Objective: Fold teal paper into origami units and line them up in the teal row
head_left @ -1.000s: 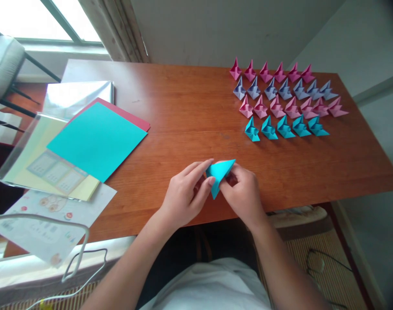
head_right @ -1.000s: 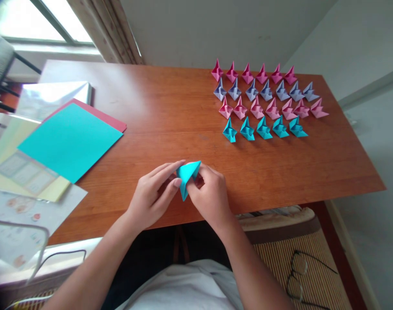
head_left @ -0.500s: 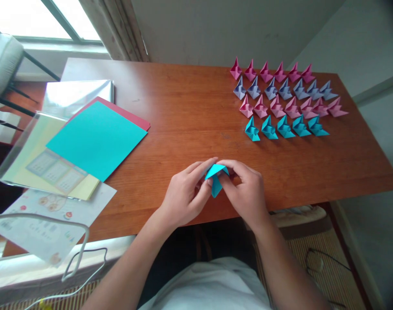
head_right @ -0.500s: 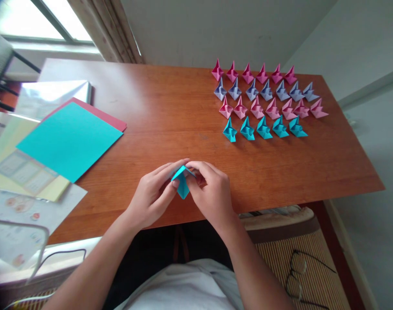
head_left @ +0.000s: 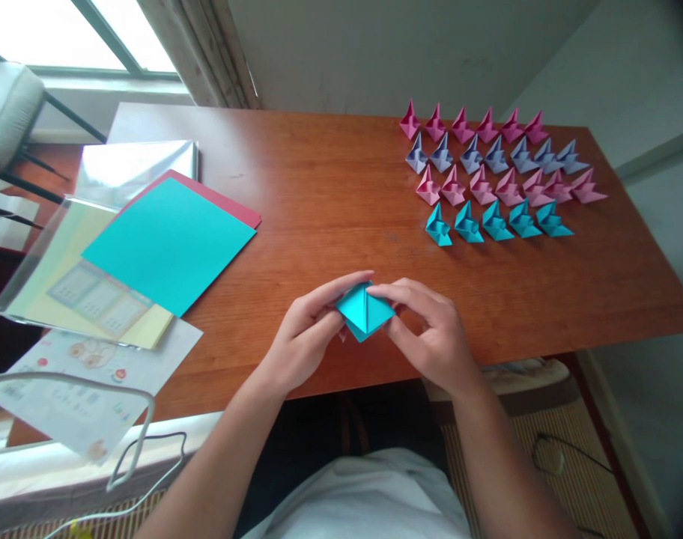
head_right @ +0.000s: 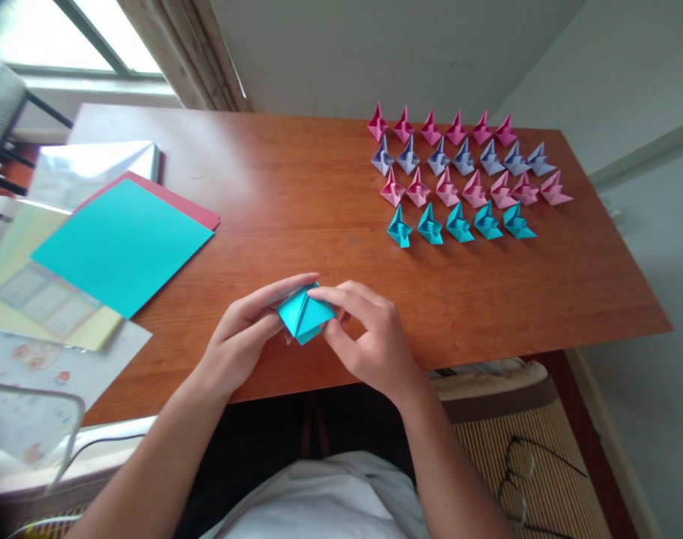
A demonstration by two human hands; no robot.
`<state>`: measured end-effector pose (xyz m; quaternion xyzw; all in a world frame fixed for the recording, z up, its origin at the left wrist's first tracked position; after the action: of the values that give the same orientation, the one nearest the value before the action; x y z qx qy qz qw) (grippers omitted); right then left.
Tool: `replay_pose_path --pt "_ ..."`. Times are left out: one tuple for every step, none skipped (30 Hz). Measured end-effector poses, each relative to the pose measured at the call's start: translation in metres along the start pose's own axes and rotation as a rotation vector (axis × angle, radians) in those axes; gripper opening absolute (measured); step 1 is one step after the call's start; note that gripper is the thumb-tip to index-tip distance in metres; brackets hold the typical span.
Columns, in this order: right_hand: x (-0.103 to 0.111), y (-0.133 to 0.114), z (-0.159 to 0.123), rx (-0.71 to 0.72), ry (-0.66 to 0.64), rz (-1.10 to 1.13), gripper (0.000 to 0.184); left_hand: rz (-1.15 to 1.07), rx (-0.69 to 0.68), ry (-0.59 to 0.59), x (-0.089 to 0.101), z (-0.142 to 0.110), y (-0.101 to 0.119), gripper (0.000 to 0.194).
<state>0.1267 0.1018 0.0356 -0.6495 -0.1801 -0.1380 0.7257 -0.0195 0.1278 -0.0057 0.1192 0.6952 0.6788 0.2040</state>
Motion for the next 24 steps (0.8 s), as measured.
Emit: replay_pose_path --pt "0.001 -0.001 0.0 0.01 -0.006 0.0 0.034 -0.035 0.022 0.005 -0.001 0.0 -0.002 0.044" --pt "0.001 -0.001 0.0 0.017 -0.014 0.0 0.036 -0.06 0.037 0.009 -0.001 0.0 -0.003 0.044" --pt "0.002 -0.001 -0.001 0.022 -0.02 0.0 0.038 -0.079 0.046 0.01 -0.002 0.0 -0.004 0.045" --pt "0.002 -0.001 -0.001 0.025 -0.02 -0.001 0.039 -0.094 0.05 0.012 -0.003 0.0 -0.004 0.046" --pt "0.002 0.0 -0.001 0.023 -0.012 -0.005 0.04 -0.11 0.053 0.014 -0.004 0.0 -0.005 0.048" --pt "0.003 0.0 -0.002 0.021 0.005 -0.013 0.04 -0.128 0.053 0.022 -0.005 0.001 -0.005 0.05" --pt "0.004 0.001 -0.002 0.019 0.031 -0.028 0.04 -0.146 0.054 0.03 -0.005 0.001 -0.006 0.052" --pt "0.006 0.001 -0.003 0.024 0.064 -0.05 0.04 -0.164 0.057 0.036 -0.005 0.001 -0.007 0.053" --pt "0.007 0.0 -0.003 0.035 0.098 -0.078 0.04 -0.18 0.06 0.035 -0.005 0.001 -0.008 0.053" --pt "0.007 -0.001 -0.004 0.053 0.128 -0.109 0.041 -0.193 0.064 0.027 -0.005 0.001 -0.009 0.052" --pt "0.007 -0.003 -0.005 0.075 0.154 -0.142 0.042 -0.205 0.065 0.015 -0.006 0.001 -0.01 0.049" --pt "0.006 -0.005 -0.005 0.1 0.175 -0.174 0.043 -0.215 0.06 0.005 -0.006 0.001 -0.01 0.046" --pt "0.005 -0.007 -0.006 0.125 0.189 -0.205 0.045 -0.226 0.05 -0.002 -0.006 0.001 -0.01 0.044" --pt "0.004 -0.009 -0.006 0.147 0.198 -0.234 0.046 -0.234 0.032 -0.006 -0.006 0.001 -0.008 0.044" --pt "0.002 -0.01 -0.007 0.163 0.203 -0.26 0.048 -0.236 0.018 -0.008 -0.006 0.001 -0.007 0.045" --pt "0.001 -0.011 -0.007 0.173 0.204 -0.28 0.049 -0.232 0.012 -0.009 -0.007 0.001 -0.007 0.047" --pt "0.0 -0.012 -0.007 0.176 0.202 -0.292 0.05 -0.221 0.014 -0.011 -0.008 0.001 -0.007 0.049" --pt "0.0 -0.012 -0.007 0.171 0.196 -0.294 0.05 -0.202 0.023 -0.013 -0.009 0.001 -0.008 0.052" --pt "0.0 -0.012 -0.007 0.16 0.187 -0.288 0.05 -0.178 0.035 -0.014 -0.011 0.001 -0.009 0.055" --pt "0.0 -0.012 -0.008 0.149 0.176 -0.273 0.051 -0.153 0.044 -0.011 -0.011 0.001 -0.009 0.056" --pt "0.0 -0.011 -0.008 0.14 0.165 -0.253 0.051 -0.131 0.047 -0.007 -0.012 0.001 -0.01 0.057" --pt "0.0 -0.011 -0.009 0.132 0.154 -0.228 0.052 -0.114 0.043 -0.002 -0.012 0.002 -0.01 0.057" --pt "0.0 -0.01 -0.01 0.119 0.146 -0.199 0.052 -0.101 0.039 0.005 -0.012 0.002 -0.01 0.056" --pt "0.001 -0.008 -0.01 0.097 0.144 -0.163 0.051 -0.089 0.035 0.013 -0.012 0.002 -0.011 0.056"
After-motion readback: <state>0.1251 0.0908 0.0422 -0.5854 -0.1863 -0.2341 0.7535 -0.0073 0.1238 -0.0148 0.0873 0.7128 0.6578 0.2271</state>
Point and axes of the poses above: each hand's wrist, its own z-axis towards the middle knuckle, its own x-axis out of the back of the hand, y = z × x, the point moved 9 cm from there along z, towards the middle knuckle, and after that the axes turned 7 degrees about -x, right-handed, at the moved point
